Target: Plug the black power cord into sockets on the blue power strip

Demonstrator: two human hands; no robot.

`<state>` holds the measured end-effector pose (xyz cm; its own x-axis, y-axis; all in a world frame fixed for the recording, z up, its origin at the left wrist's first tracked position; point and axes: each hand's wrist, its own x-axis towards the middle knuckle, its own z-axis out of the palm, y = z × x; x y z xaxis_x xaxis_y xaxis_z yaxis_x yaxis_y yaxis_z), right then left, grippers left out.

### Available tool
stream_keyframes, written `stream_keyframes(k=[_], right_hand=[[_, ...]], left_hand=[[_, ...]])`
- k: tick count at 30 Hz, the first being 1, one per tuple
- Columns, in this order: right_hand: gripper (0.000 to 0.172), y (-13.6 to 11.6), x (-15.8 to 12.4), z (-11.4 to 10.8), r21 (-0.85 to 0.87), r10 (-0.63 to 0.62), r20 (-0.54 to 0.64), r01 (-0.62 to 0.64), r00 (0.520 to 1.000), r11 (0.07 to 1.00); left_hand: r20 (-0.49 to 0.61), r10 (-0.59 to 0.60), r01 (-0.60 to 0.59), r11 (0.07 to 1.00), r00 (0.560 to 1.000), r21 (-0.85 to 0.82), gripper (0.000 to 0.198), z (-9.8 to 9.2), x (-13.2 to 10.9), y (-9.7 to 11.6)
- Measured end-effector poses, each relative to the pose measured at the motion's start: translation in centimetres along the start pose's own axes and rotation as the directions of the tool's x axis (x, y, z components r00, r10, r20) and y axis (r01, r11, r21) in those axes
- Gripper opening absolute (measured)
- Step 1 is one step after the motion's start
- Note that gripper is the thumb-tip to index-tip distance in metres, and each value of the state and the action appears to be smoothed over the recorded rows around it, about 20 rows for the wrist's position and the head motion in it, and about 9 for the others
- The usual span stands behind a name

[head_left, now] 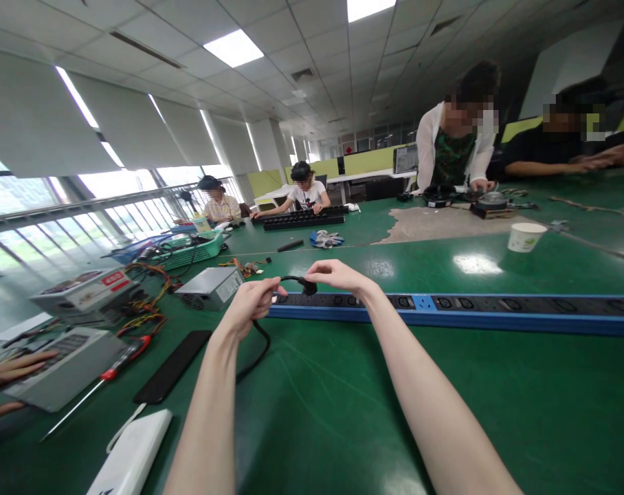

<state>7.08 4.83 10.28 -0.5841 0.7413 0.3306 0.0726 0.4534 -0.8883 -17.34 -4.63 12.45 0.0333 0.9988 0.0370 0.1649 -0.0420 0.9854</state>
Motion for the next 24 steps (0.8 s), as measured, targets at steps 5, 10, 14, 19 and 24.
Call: stream_keyframes(k=[5, 10, 14, 19, 24], right_hand=[[0.044, 0.2, -1.1, 1.1, 0.225, 0.032, 0.246, -0.089, 0.969, 0.970], [0.042, 0.2, -1.3, 0.7, 0.369, 0.087, 0.272, -0.187, 0.958, 0.911], [0.031, 1.9, 0.4, 0.7, 0.495, 0.165, 0.061, -0.173, 0.984, 0.852], [0.023, 4.9, 2.3, 2.1, 0.592, 0.360, -0.270, -0.141, 0.893, 0.794], [0.021, 6.8, 3.0, 4.2, 0.579, 0.455, -0.327, -0.205, 0.829, 0.789]], left_hand=[[-0.104, 0.040, -0.024, 0.987, 0.994, 0.158, 0.042, 0.6, 0.2, -0.3], [-0.273, 0.234, -0.162, 0.952, 0.933, 0.260, 0.047, 1.1, 0.9, -0.9], [-0.224, 0.058, -0.003, 0.971, 0.973, 0.240, 0.056, 0.4, 1.5, -2.2], [-0.310, 0.036, 0.104, 0.901, 0.950, 0.421, 0.051, -0.6, 2.5, -4.7], [-0.227, 0.066, 0.070, 0.838, 0.972, 0.541, 0.046, 0.0, 3.5, -6.7]])
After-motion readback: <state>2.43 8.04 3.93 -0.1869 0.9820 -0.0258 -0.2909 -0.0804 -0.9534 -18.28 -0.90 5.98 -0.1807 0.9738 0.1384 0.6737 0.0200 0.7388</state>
